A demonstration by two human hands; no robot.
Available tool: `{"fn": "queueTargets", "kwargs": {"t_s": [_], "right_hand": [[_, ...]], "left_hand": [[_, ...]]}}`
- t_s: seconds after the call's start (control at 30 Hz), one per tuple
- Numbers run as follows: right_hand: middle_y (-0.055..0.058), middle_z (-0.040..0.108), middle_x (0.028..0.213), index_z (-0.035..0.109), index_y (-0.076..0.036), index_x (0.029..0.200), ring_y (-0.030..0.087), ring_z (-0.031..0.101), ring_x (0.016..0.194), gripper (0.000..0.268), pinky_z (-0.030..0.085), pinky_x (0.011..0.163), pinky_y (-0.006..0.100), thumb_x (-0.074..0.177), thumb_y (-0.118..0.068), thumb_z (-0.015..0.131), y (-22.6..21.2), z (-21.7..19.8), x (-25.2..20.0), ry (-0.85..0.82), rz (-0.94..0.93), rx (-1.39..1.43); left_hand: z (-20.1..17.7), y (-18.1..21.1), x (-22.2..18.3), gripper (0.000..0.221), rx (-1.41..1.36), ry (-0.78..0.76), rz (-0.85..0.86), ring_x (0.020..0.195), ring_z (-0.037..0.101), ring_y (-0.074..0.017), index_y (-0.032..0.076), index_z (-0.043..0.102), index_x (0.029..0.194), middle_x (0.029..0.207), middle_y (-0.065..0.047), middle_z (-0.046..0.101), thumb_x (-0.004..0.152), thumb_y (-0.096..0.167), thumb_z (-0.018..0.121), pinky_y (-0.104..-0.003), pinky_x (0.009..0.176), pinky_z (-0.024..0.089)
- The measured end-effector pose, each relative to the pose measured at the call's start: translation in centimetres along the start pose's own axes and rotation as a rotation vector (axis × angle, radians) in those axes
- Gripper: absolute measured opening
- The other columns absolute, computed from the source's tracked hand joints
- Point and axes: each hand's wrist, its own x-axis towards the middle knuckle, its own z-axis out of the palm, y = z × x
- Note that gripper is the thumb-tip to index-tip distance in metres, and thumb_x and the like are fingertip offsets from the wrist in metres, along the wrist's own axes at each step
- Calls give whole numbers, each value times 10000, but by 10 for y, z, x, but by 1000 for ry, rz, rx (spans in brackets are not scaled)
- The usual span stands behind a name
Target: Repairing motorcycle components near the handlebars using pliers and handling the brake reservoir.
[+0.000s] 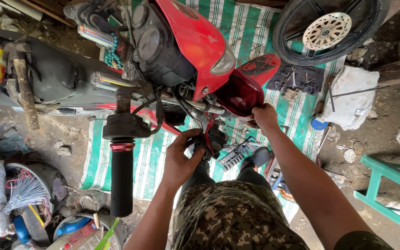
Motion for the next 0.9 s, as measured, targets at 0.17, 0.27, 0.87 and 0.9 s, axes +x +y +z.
{"fn": "queueTargets", "kwargs": {"t_s": [0.17,0.27,0.87,0.9], "right_hand": [[224,768,846,609,46,1284,371,812,674,406,728,608,494,948,-159,710,16,-4,-2,-37,44,-44],[207,762,864,617,36,1303,336,808,689,429,729,632,464,972,-218,716,16,-5,-9,-49,78,-21],[340,693,1193,508,63,1487,411,816,775,822,731,649,494,961,-473,843,-8,-11,-26,21,0,-58],[340,693,1193,508,63,1487,411,816,775,822,731,649,494,961,-473,843,-10,-14,-30,22,-1,-58]], "left_hand": [[2,-2,0,508,23,5,-7,1398,632,-537,-13,718,1371,1403,-290,732,871,-60,794,-645,1183,553],[0,-5,0,511,47,-17,-6,1419,617,-522,2,705,1394,1414,-269,728,892,-43,792,-626,1183,566],[0,-3,0,523,48,-17,4,1442,593,-521,3,686,1414,1416,-259,725,902,-42,783,-622,1183,566],[0,-5,1,523,47,-16,5,1442,593,-521,3,686,1414,1416,-259,725,902,-42,783,-622,1183,566]]}}
